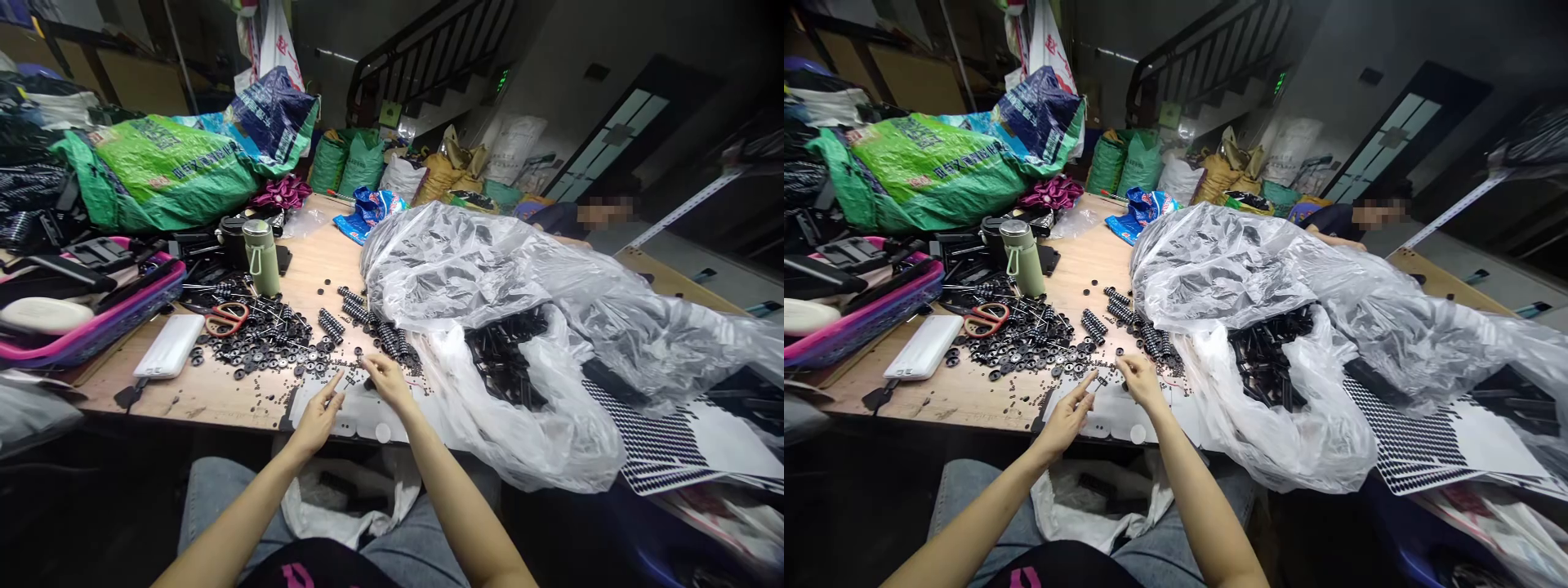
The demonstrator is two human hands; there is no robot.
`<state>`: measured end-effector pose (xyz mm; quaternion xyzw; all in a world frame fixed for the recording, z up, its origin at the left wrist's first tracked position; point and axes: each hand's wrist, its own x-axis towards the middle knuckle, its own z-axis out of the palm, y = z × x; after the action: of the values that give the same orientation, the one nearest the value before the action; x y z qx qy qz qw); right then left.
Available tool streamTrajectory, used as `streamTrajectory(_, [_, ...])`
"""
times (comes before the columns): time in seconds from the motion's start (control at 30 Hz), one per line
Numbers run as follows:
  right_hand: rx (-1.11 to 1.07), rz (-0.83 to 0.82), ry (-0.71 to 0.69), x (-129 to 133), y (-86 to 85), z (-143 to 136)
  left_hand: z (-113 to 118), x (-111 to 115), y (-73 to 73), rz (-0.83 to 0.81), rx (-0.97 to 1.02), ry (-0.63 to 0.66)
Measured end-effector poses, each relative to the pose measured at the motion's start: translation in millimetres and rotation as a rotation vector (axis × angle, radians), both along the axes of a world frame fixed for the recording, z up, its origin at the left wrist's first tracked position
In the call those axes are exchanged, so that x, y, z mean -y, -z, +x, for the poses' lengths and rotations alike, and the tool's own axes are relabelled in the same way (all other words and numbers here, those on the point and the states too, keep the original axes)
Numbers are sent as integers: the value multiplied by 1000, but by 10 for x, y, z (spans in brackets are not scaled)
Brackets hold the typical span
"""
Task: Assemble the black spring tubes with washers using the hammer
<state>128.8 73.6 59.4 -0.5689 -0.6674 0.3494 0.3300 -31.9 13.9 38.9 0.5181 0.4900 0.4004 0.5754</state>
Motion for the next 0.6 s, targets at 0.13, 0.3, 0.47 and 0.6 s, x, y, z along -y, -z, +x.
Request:
streamTrajectory(0.13, [191,96,63,-400,86,-114,-13,-43,44,-102,208,-61])
streamTrajectory(0.3, [176,58,57,-401,194,-170,-90,-88,62,-21,131,-100])
streamTrajectory(0.47, [-38,-9,11,-84,165,-187,-93,-111,19,81,-88,-115])
streamTrajectory(0.6, [-281,-52,44,32,133,-186,-50,-109,0,185,-177,-116])
